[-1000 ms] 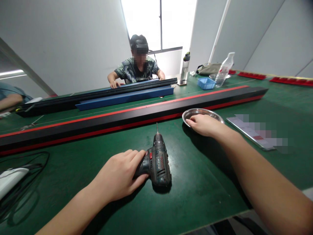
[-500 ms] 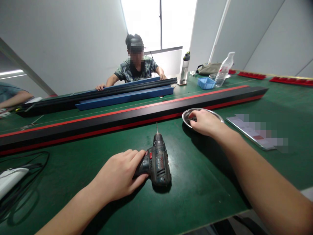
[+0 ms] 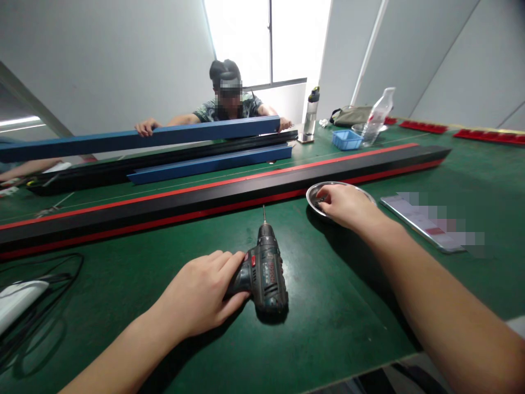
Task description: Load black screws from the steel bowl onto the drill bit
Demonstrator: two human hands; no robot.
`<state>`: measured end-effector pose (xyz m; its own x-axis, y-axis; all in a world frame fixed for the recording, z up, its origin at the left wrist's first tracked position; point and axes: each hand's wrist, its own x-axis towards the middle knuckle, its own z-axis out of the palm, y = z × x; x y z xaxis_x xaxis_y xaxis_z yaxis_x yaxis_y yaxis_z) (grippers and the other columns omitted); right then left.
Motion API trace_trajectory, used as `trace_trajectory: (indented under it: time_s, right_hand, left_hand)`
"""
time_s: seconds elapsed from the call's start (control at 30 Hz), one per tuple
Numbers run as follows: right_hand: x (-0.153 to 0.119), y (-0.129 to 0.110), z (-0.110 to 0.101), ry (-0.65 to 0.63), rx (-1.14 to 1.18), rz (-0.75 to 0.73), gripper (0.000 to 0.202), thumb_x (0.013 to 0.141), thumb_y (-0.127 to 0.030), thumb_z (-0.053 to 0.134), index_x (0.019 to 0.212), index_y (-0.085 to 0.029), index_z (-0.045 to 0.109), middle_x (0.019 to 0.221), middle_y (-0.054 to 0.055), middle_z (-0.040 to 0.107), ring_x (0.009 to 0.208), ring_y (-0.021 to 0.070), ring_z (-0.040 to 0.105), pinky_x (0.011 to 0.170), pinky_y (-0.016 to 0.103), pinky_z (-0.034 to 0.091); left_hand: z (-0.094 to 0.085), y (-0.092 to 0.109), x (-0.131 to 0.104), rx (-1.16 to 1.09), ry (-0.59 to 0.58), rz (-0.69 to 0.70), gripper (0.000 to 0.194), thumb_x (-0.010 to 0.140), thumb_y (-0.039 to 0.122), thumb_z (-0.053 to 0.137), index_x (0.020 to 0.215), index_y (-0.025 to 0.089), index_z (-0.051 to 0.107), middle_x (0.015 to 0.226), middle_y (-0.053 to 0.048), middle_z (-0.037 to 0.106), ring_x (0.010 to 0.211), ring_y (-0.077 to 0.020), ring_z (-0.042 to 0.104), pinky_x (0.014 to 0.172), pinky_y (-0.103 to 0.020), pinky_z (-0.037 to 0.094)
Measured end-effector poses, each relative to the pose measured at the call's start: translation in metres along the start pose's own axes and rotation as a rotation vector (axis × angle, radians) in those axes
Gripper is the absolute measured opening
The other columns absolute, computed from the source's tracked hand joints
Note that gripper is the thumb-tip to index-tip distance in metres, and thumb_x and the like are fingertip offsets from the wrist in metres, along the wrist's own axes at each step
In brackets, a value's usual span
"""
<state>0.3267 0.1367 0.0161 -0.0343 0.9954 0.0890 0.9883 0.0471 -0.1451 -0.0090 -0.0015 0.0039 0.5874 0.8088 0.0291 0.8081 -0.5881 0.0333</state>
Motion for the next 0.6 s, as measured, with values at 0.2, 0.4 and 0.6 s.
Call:
trace_trajectory:
  time_s: [0.2, 0.4, 0.6]
  right_hand:
    - [-0.005, -0.008, -0.002, 0.180, 0.069, 0.041, 0.029, 0.098, -0.032, 0.053, 0.113, -0.023, 0.077, 0.107, 0.012, 0.078, 0.097, 0.0304, 0.072, 0.082, 0.037, 0.051]
    - [-0.013, -0.029, 0.003, 0.371, 0.224, -0.186, 0.035, 0.100, -0.019, 0.044, 0.122, -0.015, 0.071, 0.119, 0.015, 0.073, 0.110, 0.0287, 0.066, 0.100, 0.037, 0.048]
    - [-0.027, -0.061, 0.026, 0.380, 0.342, -0.400, 0.038, 0.100, -0.013, 0.044, 0.128, -0.015, 0.068, 0.111, 0.014, 0.064, 0.104, 0.0267, 0.062, 0.097, 0.039, 0.050]
  left_hand:
    - [-0.001, 0.001, 0.000, -0.002, -0.011, -0.002, 0.046, 0.097, 0.041, 0.058, 0.138, 0.019, 0.053, 0.113, -0.011, 0.069, 0.101, -0.0295, 0.066, 0.088, -0.046, 0.055]
    - [-0.005, 0.001, 0.001, -0.009, -0.032, -0.002, 0.045, 0.097, 0.040, 0.059, 0.136, 0.019, 0.053, 0.113, -0.011, 0.069, 0.100, -0.0286, 0.066, 0.088, -0.044, 0.055]
    - [-0.004, 0.001, 0.003, -0.018, -0.033, -0.004, 0.045, 0.097, 0.040, 0.058, 0.137, 0.020, 0.051, 0.113, -0.010, 0.069, 0.101, -0.0288, 0.066, 0.088, -0.044, 0.054]
